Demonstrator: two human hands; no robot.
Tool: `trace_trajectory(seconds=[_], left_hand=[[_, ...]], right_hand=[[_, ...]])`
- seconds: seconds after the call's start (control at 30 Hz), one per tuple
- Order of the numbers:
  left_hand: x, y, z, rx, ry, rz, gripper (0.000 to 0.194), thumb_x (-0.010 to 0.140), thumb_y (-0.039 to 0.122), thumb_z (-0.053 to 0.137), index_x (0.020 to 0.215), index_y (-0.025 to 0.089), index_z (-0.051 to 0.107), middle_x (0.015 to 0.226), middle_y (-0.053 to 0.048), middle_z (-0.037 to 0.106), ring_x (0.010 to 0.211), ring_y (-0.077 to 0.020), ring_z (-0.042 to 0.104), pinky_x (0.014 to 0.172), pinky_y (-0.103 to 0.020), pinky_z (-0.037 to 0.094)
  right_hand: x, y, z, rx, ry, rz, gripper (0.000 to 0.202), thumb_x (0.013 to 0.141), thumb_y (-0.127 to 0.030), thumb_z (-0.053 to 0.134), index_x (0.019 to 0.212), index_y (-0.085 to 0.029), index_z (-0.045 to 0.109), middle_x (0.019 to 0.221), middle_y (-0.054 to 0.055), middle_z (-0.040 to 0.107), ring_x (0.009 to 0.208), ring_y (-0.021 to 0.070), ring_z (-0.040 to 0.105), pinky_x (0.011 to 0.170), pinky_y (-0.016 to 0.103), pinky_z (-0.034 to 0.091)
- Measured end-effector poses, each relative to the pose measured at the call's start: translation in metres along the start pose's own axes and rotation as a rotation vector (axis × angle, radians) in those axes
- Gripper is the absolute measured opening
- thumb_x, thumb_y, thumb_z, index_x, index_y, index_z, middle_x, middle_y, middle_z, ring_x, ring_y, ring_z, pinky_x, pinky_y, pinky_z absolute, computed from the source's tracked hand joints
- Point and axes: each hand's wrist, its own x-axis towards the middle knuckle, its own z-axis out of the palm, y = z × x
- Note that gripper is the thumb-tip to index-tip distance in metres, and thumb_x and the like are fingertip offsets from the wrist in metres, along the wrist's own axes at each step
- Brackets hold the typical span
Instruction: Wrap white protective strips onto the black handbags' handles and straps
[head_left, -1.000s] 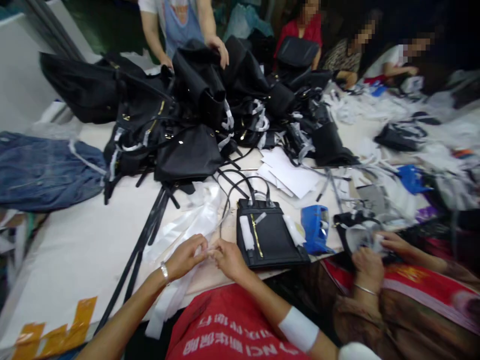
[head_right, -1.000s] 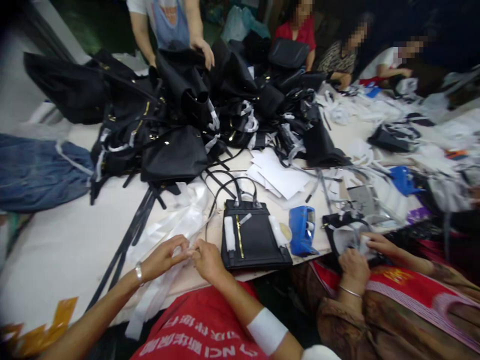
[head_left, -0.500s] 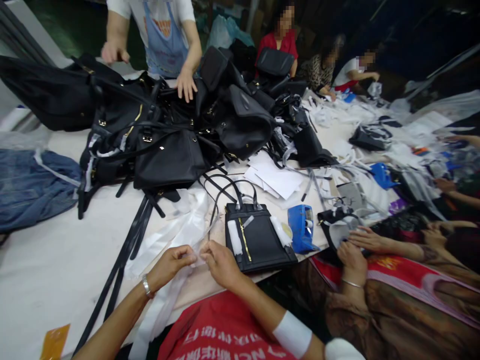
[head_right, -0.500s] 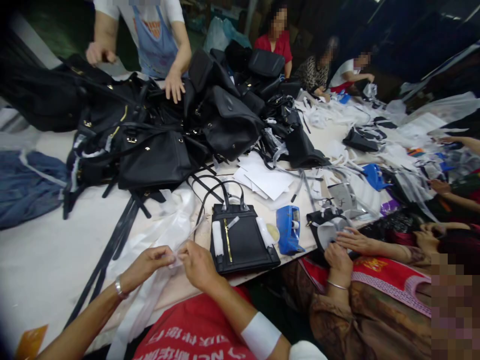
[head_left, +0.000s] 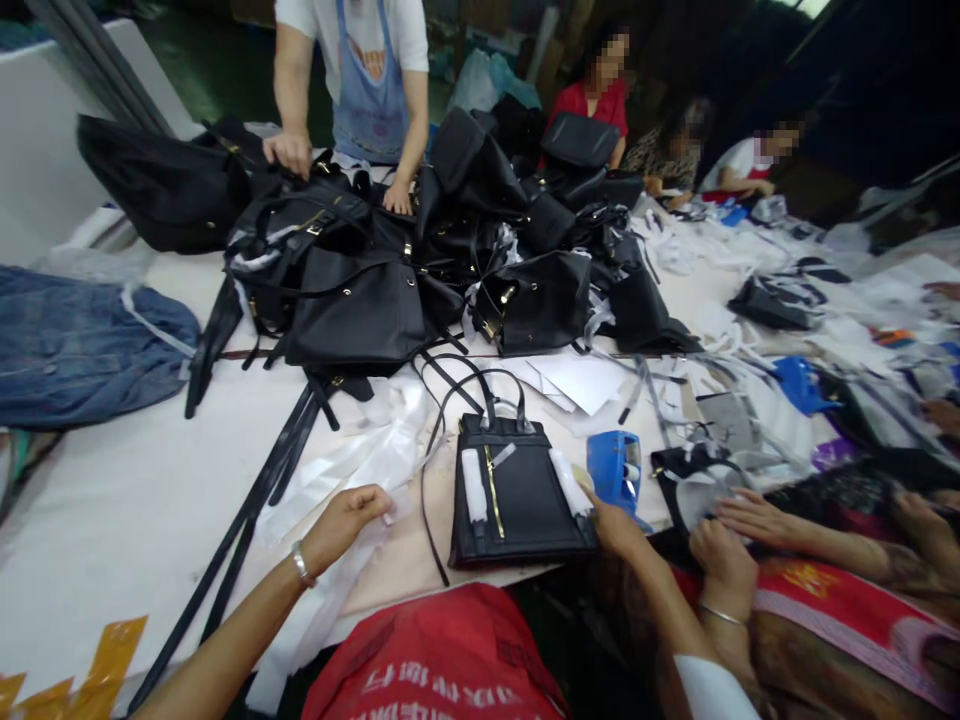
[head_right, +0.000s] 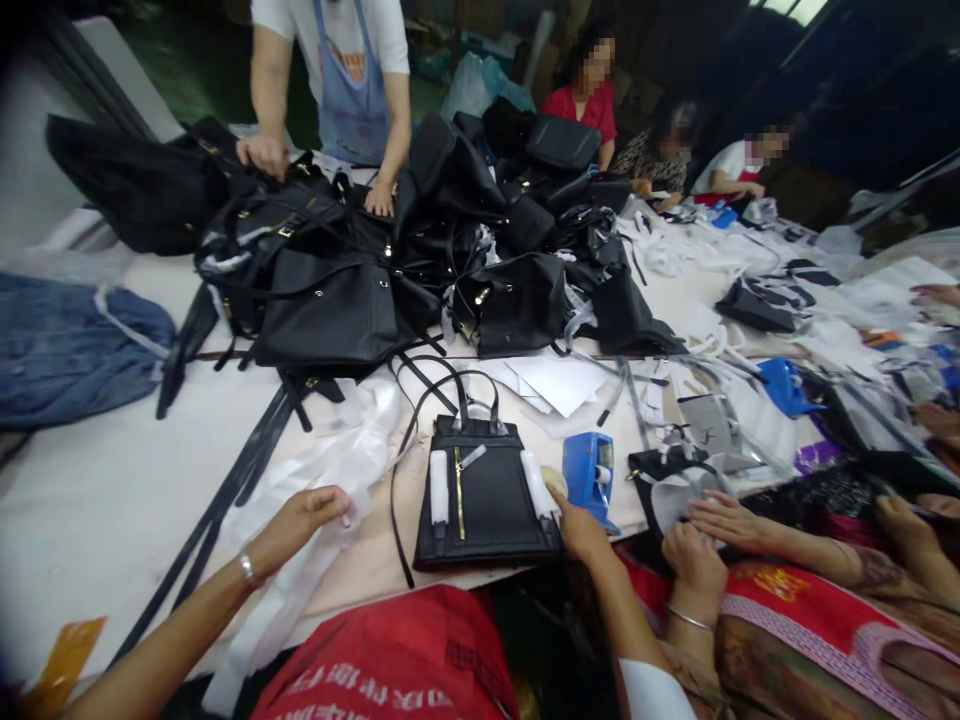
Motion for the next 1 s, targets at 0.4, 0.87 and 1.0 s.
trace_trajectory(seconds=[0.4, 0.87, 1.0], left_hand=[[-0.008, -0.01, -0.007, -0.086, 0.149, 0.029, 0.024, 0.076, 0.04, 0.057, 0.074, 0.016, 0.06, 0.065, 0.0, 0.061, 0.067, -0.016, 0.056, 0.069, -0.026, 0.041], [-0.034, -0.01, -0.002, 0.041, 0.138, 0.158, 0.015, 0.079, 0.03, 0.053, 0.077, 0.017, 0.06, 0.071, 0.0, 0.063, 0.069, -0.0145, 0.056, 0.068, -0.025, 0.04], [-0.04, -0.016, -0.011, 0.011, 0.099, 0.155, 0.014, 0.078, 0.028, 0.056, 0.084, 0.016, 0.062, 0.077, -0.001, 0.065, 0.073, -0.0147, 0.057, 0.071, -0.026, 0.04]], right_hand=[[-0.011, -0.018, -0.044, 0.095, 0.364, -0.041, 0.028, 0.084, -0.03, 0.046, 0.103, -0.017, 0.062, 0.071, 0.009, 0.067, 0.062, 0.0201, 0.062, 0.059, 0.028, 0.04], [-0.103, -0.289, 0.023, 0.984, -0.33, -0.559, 0.03, 0.078, -0.044, 0.055, 0.094, -0.018, 0.057, 0.061, -0.004, 0.056, 0.048, 0.0098, 0.051, 0.044, 0.019, 0.039], [-0.097, -0.292, 0.024, 0.872, -0.226, -0.616, 0.026, 0.083, -0.042, 0.049, 0.075, -0.018, 0.056, 0.053, -0.005, 0.053, 0.045, 0.0093, 0.049, 0.047, 0.019, 0.037]])
